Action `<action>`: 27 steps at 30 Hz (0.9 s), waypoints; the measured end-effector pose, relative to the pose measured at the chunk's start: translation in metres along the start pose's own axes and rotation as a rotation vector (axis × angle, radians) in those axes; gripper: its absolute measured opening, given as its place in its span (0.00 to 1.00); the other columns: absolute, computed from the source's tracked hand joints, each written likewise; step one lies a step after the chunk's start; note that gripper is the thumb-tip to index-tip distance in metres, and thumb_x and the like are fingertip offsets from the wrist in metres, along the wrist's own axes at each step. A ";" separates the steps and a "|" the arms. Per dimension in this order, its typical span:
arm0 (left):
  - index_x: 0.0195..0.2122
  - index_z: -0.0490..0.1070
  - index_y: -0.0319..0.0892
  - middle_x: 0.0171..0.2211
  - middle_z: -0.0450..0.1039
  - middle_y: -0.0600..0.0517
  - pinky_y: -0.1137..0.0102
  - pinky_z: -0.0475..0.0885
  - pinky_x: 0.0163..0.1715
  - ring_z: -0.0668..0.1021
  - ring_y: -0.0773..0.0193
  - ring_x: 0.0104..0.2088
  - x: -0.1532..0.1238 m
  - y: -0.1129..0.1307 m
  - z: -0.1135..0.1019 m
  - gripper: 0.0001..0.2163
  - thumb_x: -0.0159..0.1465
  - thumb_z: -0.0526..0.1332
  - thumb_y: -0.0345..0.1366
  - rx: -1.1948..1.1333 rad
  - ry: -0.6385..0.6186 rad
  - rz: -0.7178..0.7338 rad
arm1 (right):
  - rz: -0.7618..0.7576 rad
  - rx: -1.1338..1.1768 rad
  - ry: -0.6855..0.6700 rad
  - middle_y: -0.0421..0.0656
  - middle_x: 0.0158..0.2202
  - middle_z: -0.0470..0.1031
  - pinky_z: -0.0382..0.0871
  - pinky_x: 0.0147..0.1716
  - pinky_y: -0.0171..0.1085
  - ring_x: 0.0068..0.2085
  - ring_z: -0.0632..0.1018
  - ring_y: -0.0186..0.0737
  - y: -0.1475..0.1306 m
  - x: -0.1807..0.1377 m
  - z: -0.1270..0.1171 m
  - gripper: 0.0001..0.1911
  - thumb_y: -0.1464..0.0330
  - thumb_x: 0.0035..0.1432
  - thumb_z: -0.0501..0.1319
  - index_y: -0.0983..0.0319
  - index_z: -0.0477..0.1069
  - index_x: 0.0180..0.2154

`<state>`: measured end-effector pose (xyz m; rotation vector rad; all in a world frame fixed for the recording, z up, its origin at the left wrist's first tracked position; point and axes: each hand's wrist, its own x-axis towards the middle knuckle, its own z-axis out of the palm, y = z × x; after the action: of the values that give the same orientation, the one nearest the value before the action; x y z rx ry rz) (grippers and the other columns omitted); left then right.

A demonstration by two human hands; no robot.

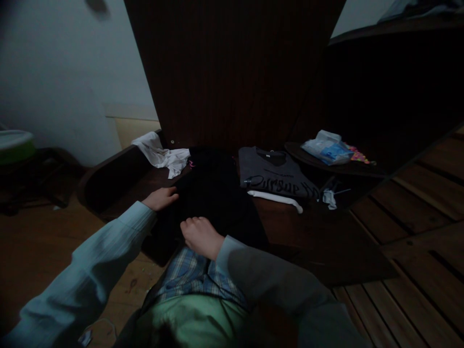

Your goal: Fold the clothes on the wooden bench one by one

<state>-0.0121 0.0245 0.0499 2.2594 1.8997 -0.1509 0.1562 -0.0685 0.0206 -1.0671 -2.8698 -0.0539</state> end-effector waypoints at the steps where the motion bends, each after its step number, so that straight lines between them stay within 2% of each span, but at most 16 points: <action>1: 0.40 0.66 0.41 0.42 0.72 0.45 0.69 0.67 0.36 0.75 0.58 0.41 0.000 -0.001 -0.003 0.17 0.59 0.43 0.41 -0.036 0.016 0.000 | -0.007 0.068 -0.017 0.47 0.35 0.72 0.64 0.33 0.36 0.36 0.73 0.40 -0.003 0.002 -0.002 0.07 0.73 0.55 0.54 0.66 0.65 0.38; 6: 0.41 0.65 0.40 0.42 0.71 0.43 0.68 0.67 0.36 0.75 0.56 0.41 -0.001 -0.001 -0.012 0.18 0.59 0.42 0.41 -0.133 0.084 -0.027 | -0.279 0.479 -0.137 0.43 0.38 0.74 0.65 0.34 0.31 0.37 0.75 0.35 0.000 0.010 -0.016 0.11 0.64 0.58 0.54 0.62 0.66 0.41; 8: 0.43 0.64 0.39 0.42 0.71 0.42 0.67 0.67 0.36 0.75 0.55 0.41 -0.002 -0.001 -0.010 0.18 0.58 0.43 0.41 -0.142 0.078 -0.057 | -0.238 0.533 -0.065 0.42 0.40 0.74 0.65 0.38 0.31 0.40 0.74 0.34 0.014 0.010 -0.018 0.11 0.64 0.59 0.53 0.62 0.67 0.41; 11: 0.44 0.63 0.38 0.41 0.71 0.43 0.68 0.67 0.36 0.75 0.56 0.40 -0.001 -0.004 -0.003 0.17 0.57 0.45 0.38 -0.205 0.082 -0.065 | -0.075 0.431 0.092 0.45 0.43 0.72 0.64 0.45 0.37 0.46 0.71 0.37 0.040 0.006 -0.011 0.12 0.66 0.59 0.52 0.62 0.67 0.44; 16: 0.41 0.65 0.36 0.38 0.71 0.44 0.69 0.67 0.36 0.74 0.59 0.37 0.004 -0.006 -0.008 0.15 0.56 0.45 0.36 -0.355 0.219 -0.044 | -0.109 0.311 0.050 0.51 0.57 0.59 0.56 0.53 0.47 0.57 0.59 0.45 0.053 -0.011 0.016 0.23 0.65 0.55 0.56 0.62 0.61 0.53; 18: 0.38 0.65 0.36 0.35 0.71 0.47 0.70 0.67 0.34 0.73 0.61 0.35 0.005 0.000 -0.017 0.15 0.57 0.45 0.37 -0.419 0.248 0.017 | -0.108 0.363 0.044 0.52 0.59 0.55 0.53 0.55 0.49 0.59 0.56 0.46 0.052 -0.014 0.021 0.27 0.63 0.54 0.58 0.62 0.59 0.55; 20: 0.38 0.66 0.36 0.33 0.72 0.49 0.71 0.67 0.33 0.73 0.63 0.33 0.003 0.011 -0.025 0.15 0.57 0.47 0.38 -0.459 0.228 0.133 | -0.084 0.517 0.048 0.51 0.57 0.59 0.53 0.55 0.49 0.58 0.58 0.45 0.054 -0.012 0.022 0.24 0.61 0.53 0.59 0.62 0.62 0.51; 21: 0.39 0.66 0.37 0.33 0.72 0.50 0.71 0.67 0.32 0.73 0.63 0.33 0.001 0.017 -0.027 0.15 0.56 0.49 0.40 -0.453 0.191 0.197 | -0.036 0.634 0.061 0.50 0.54 0.64 0.55 0.54 0.48 0.56 0.62 0.44 0.056 -0.008 0.021 0.20 0.61 0.53 0.58 0.62 0.65 0.47; 23: 0.41 0.66 0.38 0.32 0.72 0.51 0.71 0.67 0.32 0.74 0.63 0.32 -0.004 0.027 -0.024 0.16 0.56 0.51 0.43 -0.391 0.076 0.299 | 0.160 0.931 0.117 0.46 0.43 0.71 0.63 0.50 0.46 0.48 0.71 0.40 0.062 0.000 0.018 0.13 0.60 0.55 0.56 0.62 0.66 0.39; 25: 0.42 0.66 0.40 0.32 0.73 0.51 0.71 0.67 0.34 0.75 0.63 0.33 -0.010 0.033 -0.013 0.17 0.57 0.52 0.45 -0.335 -0.028 0.373 | 0.419 1.250 0.170 0.40 0.33 0.71 0.70 0.42 0.41 0.37 0.75 0.35 0.068 0.010 0.016 0.11 0.59 0.57 0.55 0.61 0.62 0.33; 27: 0.44 0.65 0.41 0.37 0.74 0.50 0.71 0.67 0.38 0.75 0.63 0.37 -0.017 0.031 0.003 0.16 0.59 0.50 0.43 -0.368 -0.035 0.451 | 0.596 1.495 0.183 0.38 0.30 0.70 0.73 0.35 0.36 0.30 0.76 0.31 0.071 0.018 0.014 0.12 0.59 0.55 0.56 0.61 0.58 0.30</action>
<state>0.0157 0.0025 0.0524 2.3252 1.2289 0.2038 0.1884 -0.0026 0.0081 -1.2003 -1.4604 1.5497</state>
